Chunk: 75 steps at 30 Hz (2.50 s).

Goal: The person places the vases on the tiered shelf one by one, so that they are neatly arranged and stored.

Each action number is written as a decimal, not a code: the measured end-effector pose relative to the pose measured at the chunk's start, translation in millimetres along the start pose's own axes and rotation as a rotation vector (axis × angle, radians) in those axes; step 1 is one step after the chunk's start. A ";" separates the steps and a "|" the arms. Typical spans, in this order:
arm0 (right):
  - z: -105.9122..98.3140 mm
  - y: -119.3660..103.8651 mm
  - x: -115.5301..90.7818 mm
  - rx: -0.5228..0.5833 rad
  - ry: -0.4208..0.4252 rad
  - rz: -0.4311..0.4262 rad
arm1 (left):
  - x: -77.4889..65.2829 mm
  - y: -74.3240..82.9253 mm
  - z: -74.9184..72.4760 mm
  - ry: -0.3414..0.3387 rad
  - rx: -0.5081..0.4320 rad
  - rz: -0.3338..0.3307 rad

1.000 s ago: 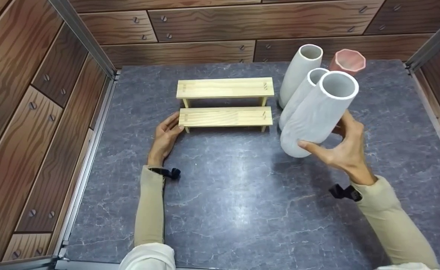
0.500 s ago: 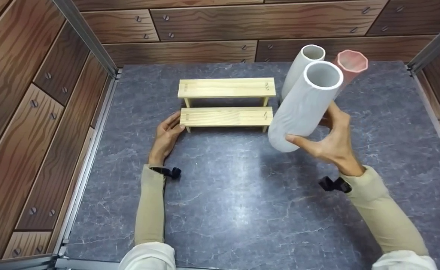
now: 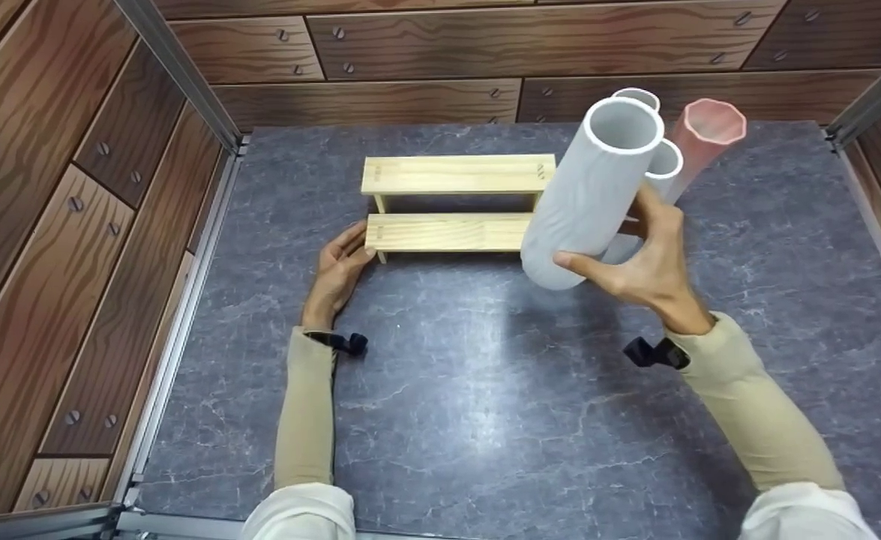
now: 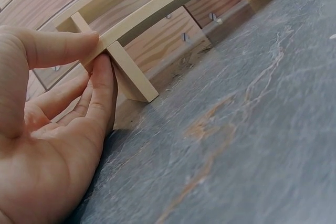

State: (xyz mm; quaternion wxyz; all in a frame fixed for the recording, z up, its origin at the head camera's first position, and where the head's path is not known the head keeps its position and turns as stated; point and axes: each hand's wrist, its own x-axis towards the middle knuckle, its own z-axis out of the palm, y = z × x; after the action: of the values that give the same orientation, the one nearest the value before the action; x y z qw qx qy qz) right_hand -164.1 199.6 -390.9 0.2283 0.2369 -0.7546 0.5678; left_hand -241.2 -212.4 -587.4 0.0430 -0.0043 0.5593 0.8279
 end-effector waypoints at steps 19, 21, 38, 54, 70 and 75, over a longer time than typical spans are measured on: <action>25.9 4.7 22.4 0.007 -0.021 0.039 | 2.4 -1.6 1.3 0.002 -0.004 0.001; 28.7 8.1 25.6 -0.004 -0.020 0.039 | 2.2 -1.3 0.9 0.002 -0.003 0.003; 53.6 31.5 57.0 0.011 -0.055 0.005 | 0.9 -1.3 -0.7 0.017 -0.020 -0.014; 90.0 38.0 89.9 -0.005 -0.056 -0.043 | 0.2 -1.7 -1.6 0.009 -0.021 0.000; 125.6 33.8 112.5 -0.020 -0.066 -0.043 | -1.1 -1.1 0.0 0.006 -0.018 -0.014; 135.1 40.6 118.6 -0.014 -0.075 -0.035 | -0.6 -2.5 -0.4 -0.001 -0.011 -0.013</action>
State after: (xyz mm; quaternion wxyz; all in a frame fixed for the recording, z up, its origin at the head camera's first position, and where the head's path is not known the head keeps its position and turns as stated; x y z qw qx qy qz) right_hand -292.3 67.4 -382.5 0.2114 0.2697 -0.7623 0.5491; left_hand -240.4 -211.8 -589.8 0.0488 -0.0077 0.5546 0.8307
